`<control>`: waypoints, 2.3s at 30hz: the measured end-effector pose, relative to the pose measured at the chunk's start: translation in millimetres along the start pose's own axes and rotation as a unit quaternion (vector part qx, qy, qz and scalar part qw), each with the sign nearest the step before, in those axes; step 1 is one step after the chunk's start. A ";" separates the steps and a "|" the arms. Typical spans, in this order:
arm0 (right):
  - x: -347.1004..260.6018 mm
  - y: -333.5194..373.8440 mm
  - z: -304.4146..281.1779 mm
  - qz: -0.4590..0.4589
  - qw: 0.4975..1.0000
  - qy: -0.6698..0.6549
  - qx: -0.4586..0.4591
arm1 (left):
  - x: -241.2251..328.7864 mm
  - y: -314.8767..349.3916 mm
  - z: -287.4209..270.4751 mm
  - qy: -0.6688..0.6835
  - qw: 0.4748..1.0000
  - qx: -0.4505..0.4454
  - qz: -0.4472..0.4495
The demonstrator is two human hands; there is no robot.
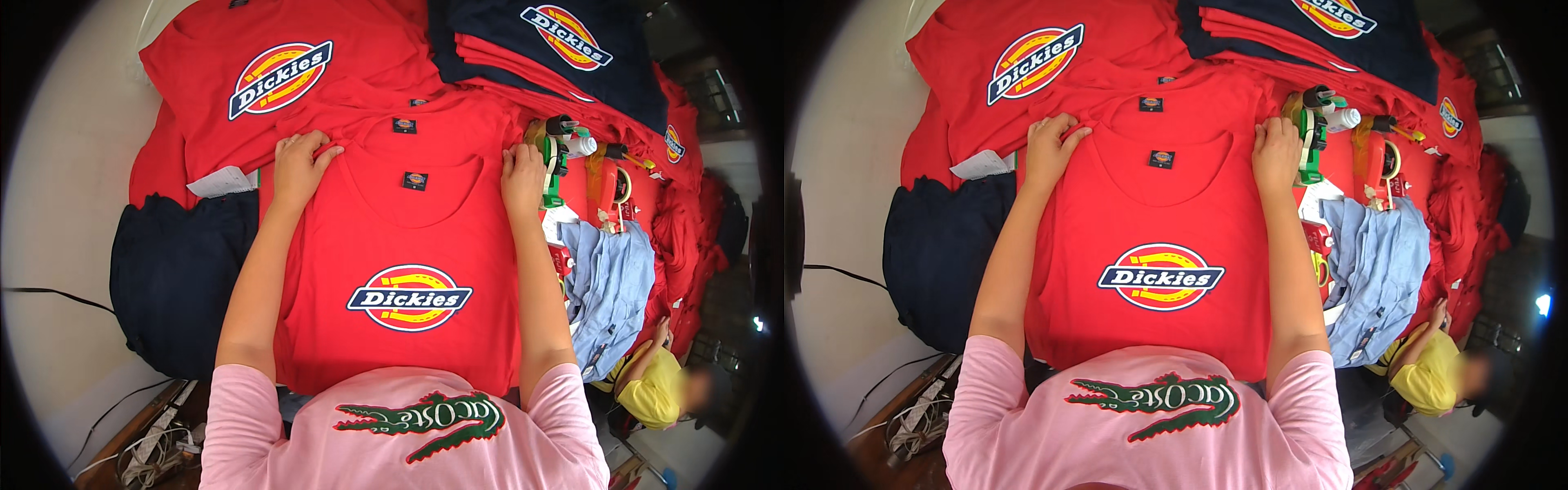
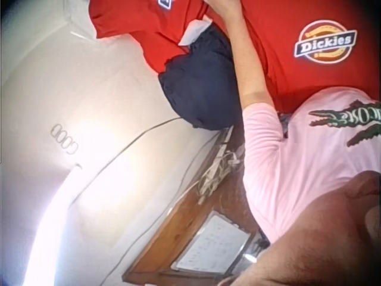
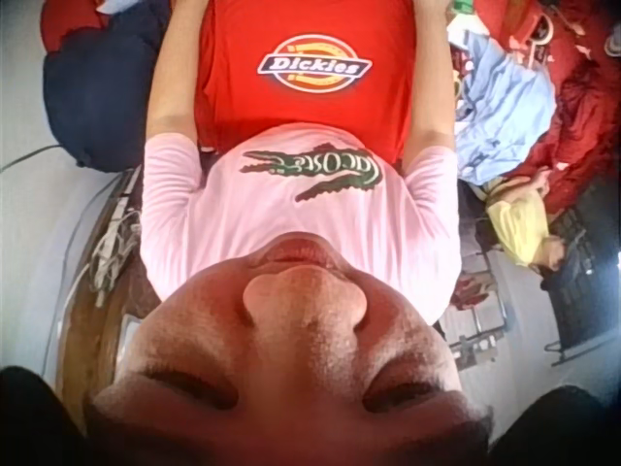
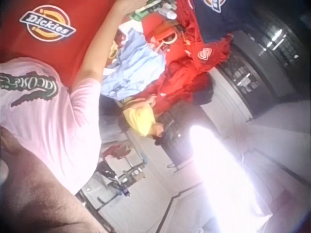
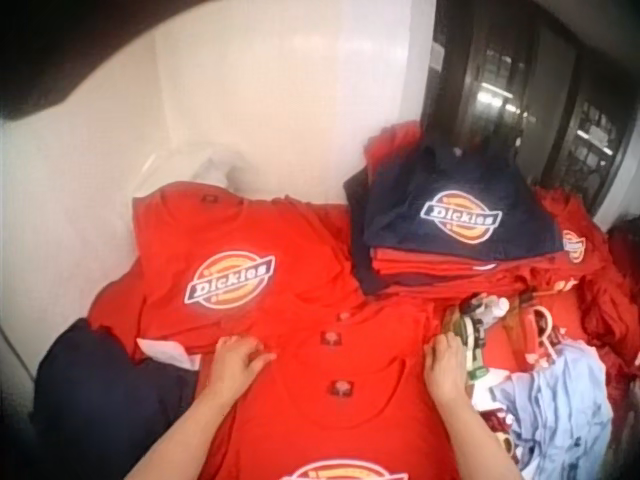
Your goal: The person organizes, inspects, and labels various shirts on a work table, using a pen to write on a document and handling the garments one by one.
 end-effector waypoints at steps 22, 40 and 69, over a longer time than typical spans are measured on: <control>-139.9 44.9 3.3 -0.315 0.934 -0.158 -0.064 | 99.9 68.5 62.0 -0.086 0.982 -0.117 0.119; -99.2 9.8 26.0 -0.075 0.944 -0.257 -0.194 | 54.1 -9.8 15.4 -0.010 0.989 -0.078 0.123; -55.0 198.6 -79.1 -0.130 0.965 -0.006 -0.227 | 92.2 311.9 -42.2 -0.132 0.977 -0.168 -0.016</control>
Point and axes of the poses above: each hand's wrist, its own y-axis away from the middle knuckle, its own z-axis out of the palm, x = y × z, the point moved 8 cm from there along -y, towards the middle knuckle, and after that the axes turned 3 degrees about x, right-handed, at the moved point
